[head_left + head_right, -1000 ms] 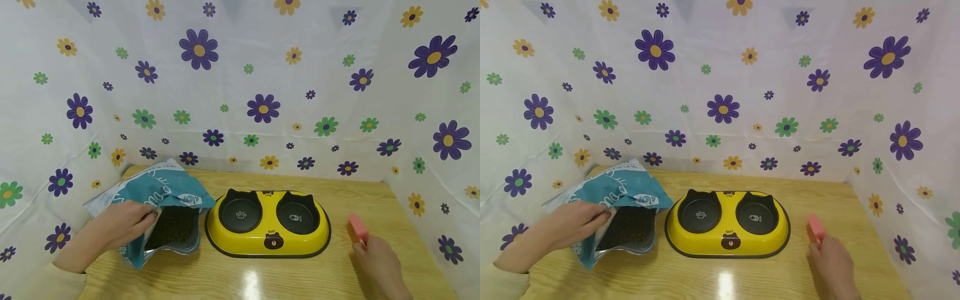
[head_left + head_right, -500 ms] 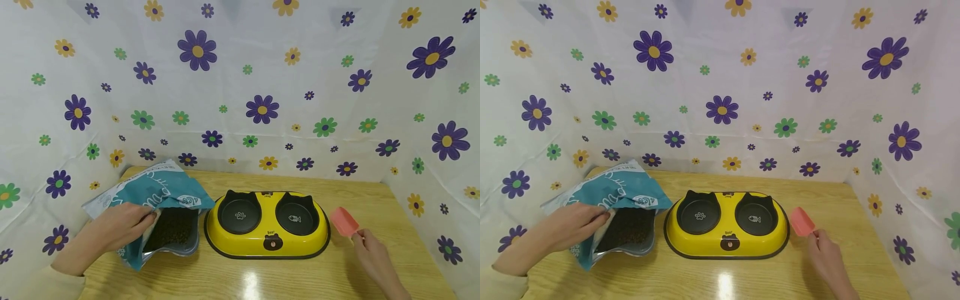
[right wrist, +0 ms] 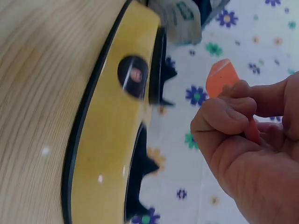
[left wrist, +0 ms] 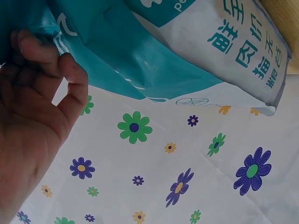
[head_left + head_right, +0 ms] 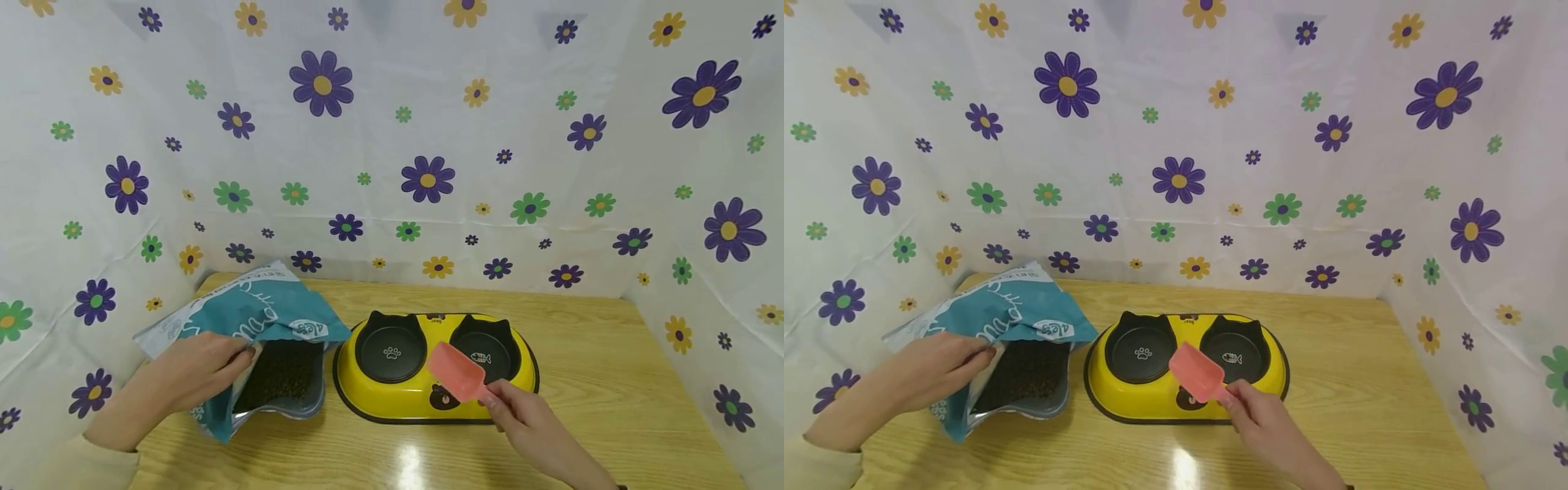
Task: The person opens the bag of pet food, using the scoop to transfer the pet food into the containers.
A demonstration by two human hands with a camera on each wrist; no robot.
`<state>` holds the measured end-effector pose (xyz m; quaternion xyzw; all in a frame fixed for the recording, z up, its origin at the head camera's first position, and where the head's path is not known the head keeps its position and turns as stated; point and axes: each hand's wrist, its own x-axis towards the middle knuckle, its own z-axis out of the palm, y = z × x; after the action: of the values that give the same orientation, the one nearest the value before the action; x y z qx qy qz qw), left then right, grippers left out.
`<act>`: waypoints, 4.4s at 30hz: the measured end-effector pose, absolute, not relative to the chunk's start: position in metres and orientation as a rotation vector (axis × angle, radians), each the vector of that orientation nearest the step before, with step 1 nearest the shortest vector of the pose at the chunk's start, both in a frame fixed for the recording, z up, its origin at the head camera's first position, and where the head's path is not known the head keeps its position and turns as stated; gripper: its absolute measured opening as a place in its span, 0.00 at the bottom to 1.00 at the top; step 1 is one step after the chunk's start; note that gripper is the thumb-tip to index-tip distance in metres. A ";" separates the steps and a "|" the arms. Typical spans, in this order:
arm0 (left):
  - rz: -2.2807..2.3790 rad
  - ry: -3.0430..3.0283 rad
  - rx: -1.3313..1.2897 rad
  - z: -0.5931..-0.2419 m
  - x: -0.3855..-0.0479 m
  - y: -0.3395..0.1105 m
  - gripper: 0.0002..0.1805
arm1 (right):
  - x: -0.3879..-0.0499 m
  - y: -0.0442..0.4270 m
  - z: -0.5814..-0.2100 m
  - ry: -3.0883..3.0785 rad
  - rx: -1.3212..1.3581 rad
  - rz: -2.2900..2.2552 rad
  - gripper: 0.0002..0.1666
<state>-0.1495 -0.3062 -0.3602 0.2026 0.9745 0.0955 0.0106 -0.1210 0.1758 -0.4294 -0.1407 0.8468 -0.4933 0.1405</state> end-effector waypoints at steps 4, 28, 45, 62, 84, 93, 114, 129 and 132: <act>0.303 3.028 0.623 -0.362 -0.150 -0.306 0.22 | -0.117 0.152 -0.431 2.390 -0.671 -1.399 0.15; 0.251 3.043 0.625 -0.362 -0.152 -0.304 0.22 | -0.131 0.002 -0.432 2.790 -1.276 -0.855 0.12; 0.235 3.046 0.602 -0.361 -0.151 -0.304 0.21 | -0.146 -0.049 -0.439 3.400 -1.495 0.259 0.11; 0.278 3.023 0.579 -0.362 -0.150 -0.305 0.15 | -0.147 -0.067 -0.450 3.215 -1.276 -0.044 0.11; 0.272 3.038 0.580 -0.365 -0.150 -0.305 0.21 | -0.137 -0.063 -0.459 2.288 -0.536 -1.630 0.21; 0.267 3.040 0.572 -0.364 -0.151 -0.305 0.21 | -0.135 -0.055 -0.457 1.976 -0.395 -1.838 0.20; 0.267 3.035 0.588 -0.362 -0.153 -0.306 0.21 | -0.135 -0.022 -0.465 1.711 -0.494 -1.917 0.27; 0.283 3.034 0.613 -0.364 -0.152 -0.307 0.19 | -0.144 0.041 -0.489 1.715 -0.491 -1.965 0.27; 0.283 3.025 0.595 -0.364 -0.151 -0.307 0.18 | -0.148 0.054 -0.489 1.787 -0.408 -1.972 0.25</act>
<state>-0.1509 -0.3070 -0.3643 0.1921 0.9768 0.0914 0.0229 -0.1478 0.0536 -0.4888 -0.1476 0.6471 -0.7141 0.2226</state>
